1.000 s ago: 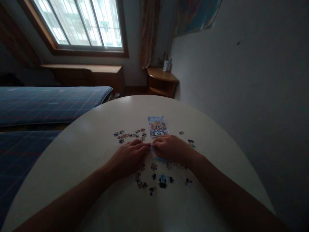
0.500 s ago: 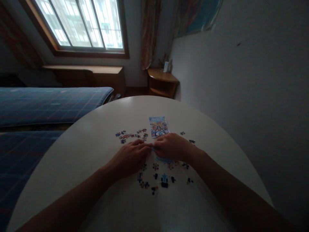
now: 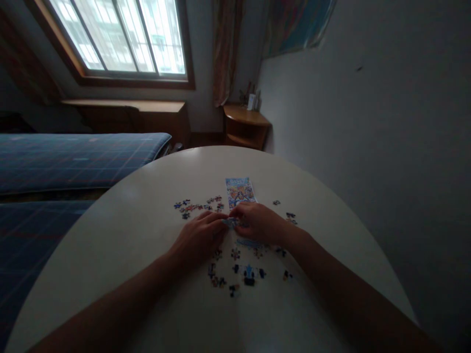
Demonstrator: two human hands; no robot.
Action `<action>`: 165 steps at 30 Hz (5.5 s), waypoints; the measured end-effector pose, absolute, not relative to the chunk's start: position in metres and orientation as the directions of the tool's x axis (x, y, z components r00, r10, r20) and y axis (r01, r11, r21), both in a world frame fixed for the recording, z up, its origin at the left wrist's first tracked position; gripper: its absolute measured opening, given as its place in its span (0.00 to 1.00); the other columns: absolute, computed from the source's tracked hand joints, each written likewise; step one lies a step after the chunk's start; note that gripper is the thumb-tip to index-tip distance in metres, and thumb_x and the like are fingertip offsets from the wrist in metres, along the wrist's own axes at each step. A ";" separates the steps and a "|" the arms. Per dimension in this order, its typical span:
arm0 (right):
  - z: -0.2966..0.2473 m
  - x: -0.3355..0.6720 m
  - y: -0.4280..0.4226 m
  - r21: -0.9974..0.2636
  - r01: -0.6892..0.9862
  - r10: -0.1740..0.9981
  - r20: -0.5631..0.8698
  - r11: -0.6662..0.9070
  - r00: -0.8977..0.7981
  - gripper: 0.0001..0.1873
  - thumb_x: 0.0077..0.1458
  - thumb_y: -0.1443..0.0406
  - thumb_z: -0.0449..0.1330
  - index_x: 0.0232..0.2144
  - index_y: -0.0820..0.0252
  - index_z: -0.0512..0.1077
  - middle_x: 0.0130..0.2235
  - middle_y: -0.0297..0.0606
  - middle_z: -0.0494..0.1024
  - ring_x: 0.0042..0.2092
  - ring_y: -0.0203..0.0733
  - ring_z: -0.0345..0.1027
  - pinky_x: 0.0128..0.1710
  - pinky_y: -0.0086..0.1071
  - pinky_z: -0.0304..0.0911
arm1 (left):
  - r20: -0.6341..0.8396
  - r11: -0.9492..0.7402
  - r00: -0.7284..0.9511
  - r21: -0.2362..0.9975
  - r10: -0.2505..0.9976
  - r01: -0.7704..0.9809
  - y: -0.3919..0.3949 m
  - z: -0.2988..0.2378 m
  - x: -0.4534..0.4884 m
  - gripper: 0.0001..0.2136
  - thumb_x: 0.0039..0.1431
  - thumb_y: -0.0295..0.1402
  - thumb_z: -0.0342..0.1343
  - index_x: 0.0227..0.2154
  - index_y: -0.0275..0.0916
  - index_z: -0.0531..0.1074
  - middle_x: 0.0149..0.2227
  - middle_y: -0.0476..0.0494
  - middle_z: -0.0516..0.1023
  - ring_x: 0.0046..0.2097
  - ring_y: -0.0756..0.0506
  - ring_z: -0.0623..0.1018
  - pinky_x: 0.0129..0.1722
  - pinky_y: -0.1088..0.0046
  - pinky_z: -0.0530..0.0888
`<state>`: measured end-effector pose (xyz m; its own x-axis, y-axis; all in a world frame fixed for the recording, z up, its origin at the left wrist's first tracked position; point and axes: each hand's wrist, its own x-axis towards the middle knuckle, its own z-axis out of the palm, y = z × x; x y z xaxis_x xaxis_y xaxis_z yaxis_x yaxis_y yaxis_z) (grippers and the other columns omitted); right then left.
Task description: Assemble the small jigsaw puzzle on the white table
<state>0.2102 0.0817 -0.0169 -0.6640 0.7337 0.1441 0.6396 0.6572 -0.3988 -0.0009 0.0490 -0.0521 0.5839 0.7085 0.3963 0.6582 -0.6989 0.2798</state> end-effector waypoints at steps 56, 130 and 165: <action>-0.035 0.206 0.078 -0.680 0.531 0.843 0.258 0.505 -0.472 0.26 0.52 0.76 0.60 0.53 0.59 0.68 0.41 0.38 0.80 0.36 0.35 0.75 0.41 0.32 0.69 | 0.434 -0.656 0.509 0.327 0.744 0.680 0.054 -0.058 0.003 0.04 0.64 0.29 0.55 0.39 0.41 0.73 0.43 0.46 0.80 0.43 0.44 0.77 0.44 0.64 0.76; -0.028 0.209 0.075 -0.570 0.602 0.797 0.171 0.559 -0.579 0.10 0.52 0.69 0.64 0.38 0.59 0.78 0.36 0.37 0.81 0.37 0.38 0.73 0.39 0.29 0.64 | 0.436 -0.595 0.459 0.254 0.774 0.762 0.049 -0.056 0.004 0.08 0.62 0.30 0.58 0.42 0.45 0.79 0.44 0.49 0.81 0.45 0.43 0.77 0.46 0.64 0.76; -0.035 0.215 0.073 -0.384 0.600 0.710 0.316 0.702 -0.629 0.09 0.60 0.67 0.60 0.39 0.56 0.80 0.43 0.37 0.81 0.45 0.40 0.72 0.51 0.37 0.64 | 0.462 -0.644 0.518 0.164 0.720 0.747 0.045 -0.054 0.001 0.08 0.66 0.30 0.54 0.42 0.44 0.78 0.46 0.46 0.81 0.44 0.43 0.78 0.42 0.65 0.78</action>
